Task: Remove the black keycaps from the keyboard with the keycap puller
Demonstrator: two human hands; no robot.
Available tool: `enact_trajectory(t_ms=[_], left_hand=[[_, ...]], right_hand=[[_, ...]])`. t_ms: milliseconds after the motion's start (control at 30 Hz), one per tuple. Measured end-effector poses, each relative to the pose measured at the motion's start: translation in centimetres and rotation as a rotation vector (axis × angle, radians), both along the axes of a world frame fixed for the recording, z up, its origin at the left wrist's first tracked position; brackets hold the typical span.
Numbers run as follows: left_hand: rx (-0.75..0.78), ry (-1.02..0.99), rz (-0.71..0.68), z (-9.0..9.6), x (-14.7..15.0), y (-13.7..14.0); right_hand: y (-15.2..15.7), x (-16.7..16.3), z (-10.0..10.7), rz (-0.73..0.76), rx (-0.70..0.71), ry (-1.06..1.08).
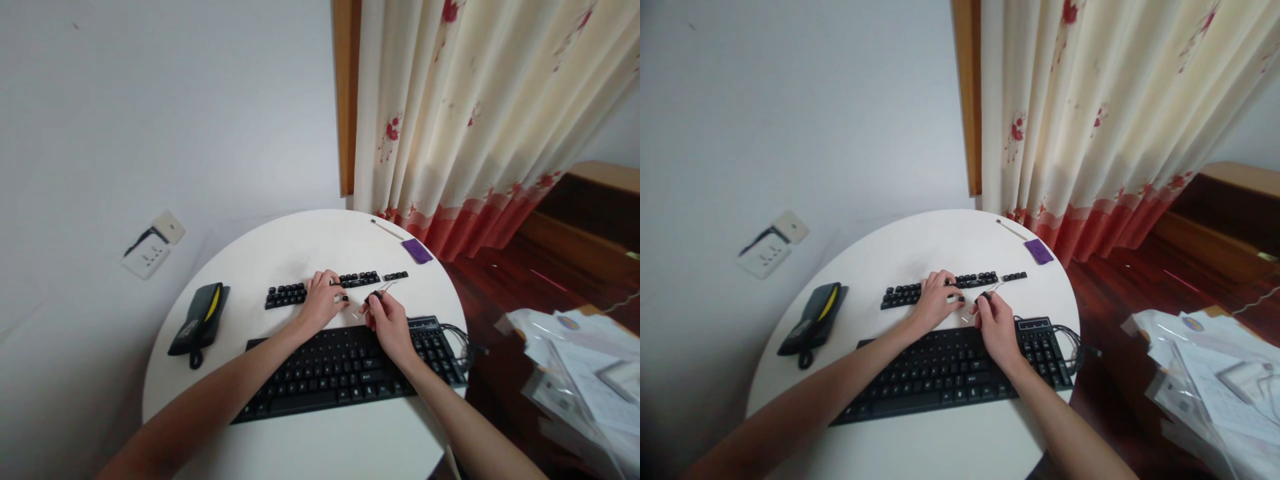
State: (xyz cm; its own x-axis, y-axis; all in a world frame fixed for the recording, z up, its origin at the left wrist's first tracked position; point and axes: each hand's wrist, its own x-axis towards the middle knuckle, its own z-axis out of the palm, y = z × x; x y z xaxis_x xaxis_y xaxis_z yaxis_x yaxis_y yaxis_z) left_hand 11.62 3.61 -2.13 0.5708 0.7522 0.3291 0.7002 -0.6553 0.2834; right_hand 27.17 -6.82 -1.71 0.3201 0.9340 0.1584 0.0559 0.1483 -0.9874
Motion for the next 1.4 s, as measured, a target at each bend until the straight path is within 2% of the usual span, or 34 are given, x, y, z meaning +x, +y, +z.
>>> enact_trajectory(t_ms=[333,933,1067,1133,1233,1300,1400], left_hand=[[0.027,0.002,0.095,0.1,0.2,0.0],[0.02,0.028,0.147,-0.2,-0.2,0.3],[-0.005,0.007,0.14,0.4,-0.3,0.7],[-0.053,-0.019,0.092,1.1,-0.6,0.9],[-0.192,-0.041,-0.099,2.7,-1.4,0.3],[-0.293,-0.037,-0.232,3.8,-1.9,-1.1],[-0.395,-0.046,-0.336,4.5,-2.4,-4.0]], right_hand=[[-0.1,0.1,-0.1,-0.004,-0.009,-0.014],[-0.1,0.3,-0.4,0.02,-0.006,-0.024],[-0.1,0.3,-0.2,0.033,-0.001,-0.023],[-0.2,0.3,-0.1,0.045,0.015,-0.039],[-0.5,0.5,0.2,0.079,0.046,-0.099],[-0.7,0.7,0.5,0.119,0.055,-0.158],[-1.2,0.9,1.0,0.217,0.074,-0.289]])
